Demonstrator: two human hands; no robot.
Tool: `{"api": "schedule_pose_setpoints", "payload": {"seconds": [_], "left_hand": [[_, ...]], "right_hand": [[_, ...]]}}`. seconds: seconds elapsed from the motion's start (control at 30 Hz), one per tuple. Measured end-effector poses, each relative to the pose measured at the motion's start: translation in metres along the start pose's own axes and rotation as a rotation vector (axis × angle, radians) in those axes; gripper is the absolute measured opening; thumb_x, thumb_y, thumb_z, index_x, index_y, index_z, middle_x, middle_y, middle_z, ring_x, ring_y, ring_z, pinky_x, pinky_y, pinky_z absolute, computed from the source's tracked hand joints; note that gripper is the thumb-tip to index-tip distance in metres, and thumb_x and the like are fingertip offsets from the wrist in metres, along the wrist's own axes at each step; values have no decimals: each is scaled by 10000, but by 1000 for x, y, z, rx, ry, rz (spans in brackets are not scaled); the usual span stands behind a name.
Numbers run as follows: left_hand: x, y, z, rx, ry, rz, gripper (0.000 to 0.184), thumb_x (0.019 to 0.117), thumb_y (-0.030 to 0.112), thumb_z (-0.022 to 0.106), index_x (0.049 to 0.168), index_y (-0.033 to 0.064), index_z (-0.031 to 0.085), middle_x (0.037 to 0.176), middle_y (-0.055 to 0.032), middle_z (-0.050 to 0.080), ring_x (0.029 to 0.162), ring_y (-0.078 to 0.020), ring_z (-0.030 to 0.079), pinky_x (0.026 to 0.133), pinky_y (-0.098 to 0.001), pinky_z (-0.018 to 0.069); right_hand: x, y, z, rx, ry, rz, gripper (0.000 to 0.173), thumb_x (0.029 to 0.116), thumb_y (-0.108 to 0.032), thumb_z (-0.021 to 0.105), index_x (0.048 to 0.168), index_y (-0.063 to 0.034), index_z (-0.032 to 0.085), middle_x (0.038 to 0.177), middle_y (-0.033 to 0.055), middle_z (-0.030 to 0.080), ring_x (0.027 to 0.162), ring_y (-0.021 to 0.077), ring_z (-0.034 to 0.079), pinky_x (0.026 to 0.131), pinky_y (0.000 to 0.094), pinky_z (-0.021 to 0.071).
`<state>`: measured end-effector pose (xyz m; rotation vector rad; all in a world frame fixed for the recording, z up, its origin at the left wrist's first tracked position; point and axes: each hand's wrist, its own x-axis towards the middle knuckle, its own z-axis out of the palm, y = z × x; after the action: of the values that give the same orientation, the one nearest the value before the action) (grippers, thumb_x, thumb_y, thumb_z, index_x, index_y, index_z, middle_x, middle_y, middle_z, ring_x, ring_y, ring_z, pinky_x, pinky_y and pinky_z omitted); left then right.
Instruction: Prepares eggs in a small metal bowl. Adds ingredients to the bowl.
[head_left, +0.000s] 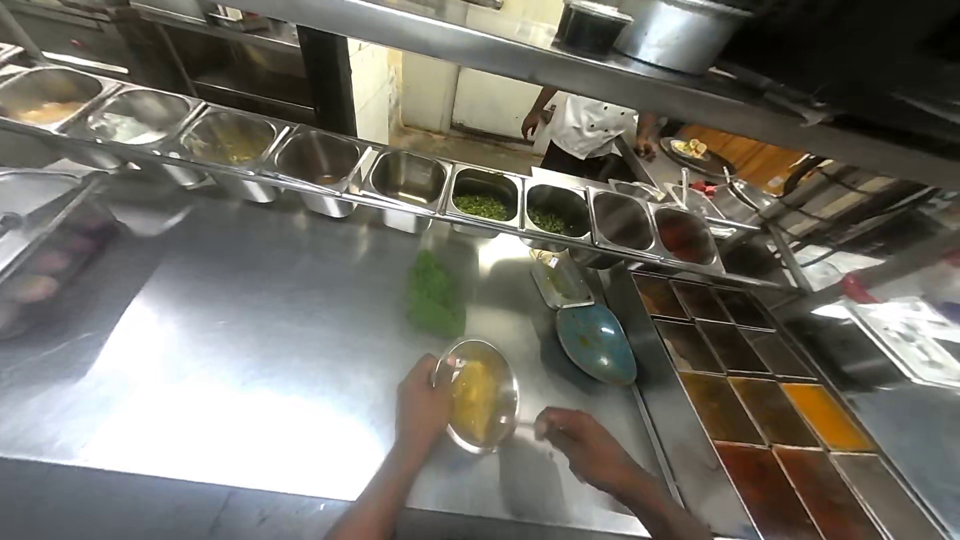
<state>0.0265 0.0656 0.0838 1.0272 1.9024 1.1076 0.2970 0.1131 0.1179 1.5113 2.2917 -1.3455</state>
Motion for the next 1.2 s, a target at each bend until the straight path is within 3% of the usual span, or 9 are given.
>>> {"api": "schedule_pose_setpoints", "payload": {"seconds": [0.07,0.13,0.47,0.53,0.63,0.7,0.77,0.83,1.2], "left_hand": [[0,2,1,-17,-15,-8,368,1048,376,550,822,91,603,666,-16,536,620,-160,553,629,-381,489],[0,0,1,-25,-11,-10,372,1047,380,551,808,98,590,652,-7,520,605,-154,537,613,-372,474],[2,1,3,-16,-23,7,386,1044,406,546,803,105,577,648,2,497,592,-144,513,601,-358,461],[1,2,4,-12,-30,6,388,1045,411,545,808,105,577,651,1,498,593,-145,515,602,-358,463],[3,2,3,0,-38,13,393,1042,422,543,803,111,569,643,3,491,585,-144,510,594,-359,458],[2,2,5,1,-34,17,395,1040,419,545,799,106,569,644,0,489,589,-148,511,596,-361,458],[3,2,3,10,-32,21,398,1040,424,545,801,106,566,641,2,483,585,-147,505,591,-359,455],[3,4,5,10,-37,20,401,1042,426,543,804,104,570,647,-1,491,588,-149,511,596,-361,460],[5,6,6,13,-68,10,398,1046,421,539,835,87,591,674,-18,516,618,-164,532,627,-379,478]], "right_hand": [[0,-3,-4,-17,-16,41,324,1083,-253,451,1189,-34,664,904,137,655,693,246,610,658,459,523],[-1,-1,0,16,-47,11,327,1080,-282,455,1169,-53,671,856,97,625,616,196,568,574,403,503],[-1,-2,-4,9,-10,10,313,1078,-260,453,1144,-54,679,866,94,633,617,190,569,576,398,506],[1,-2,-6,-29,-23,37,319,1082,-243,450,1170,-31,671,906,142,658,692,246,613,664,461,528],[1,3,-3,47,-11,8,314,1071,-264,454,1145,-56,677,839,80,620,580,173,551,543,379,498],[0,3,-6,39,-26,45,317,1080,-259,449,1160,-47,670,859,97,626,614,197,565,582,406,504],[0,6,-3,94,-24,37,298,1076,-271,461,1137,-75,678,820,60,604,552,153,534,519,351,490],[0,6,-4,84,15,69,308,1081,-258,448,1159,-58,668,831,81,606,582,183,545,558,390,498],[-1,10,-1,120,-1,42,309,1074,-274,467,1146,-62,681,836,71,618,569,161,540,534,368,493]]}}
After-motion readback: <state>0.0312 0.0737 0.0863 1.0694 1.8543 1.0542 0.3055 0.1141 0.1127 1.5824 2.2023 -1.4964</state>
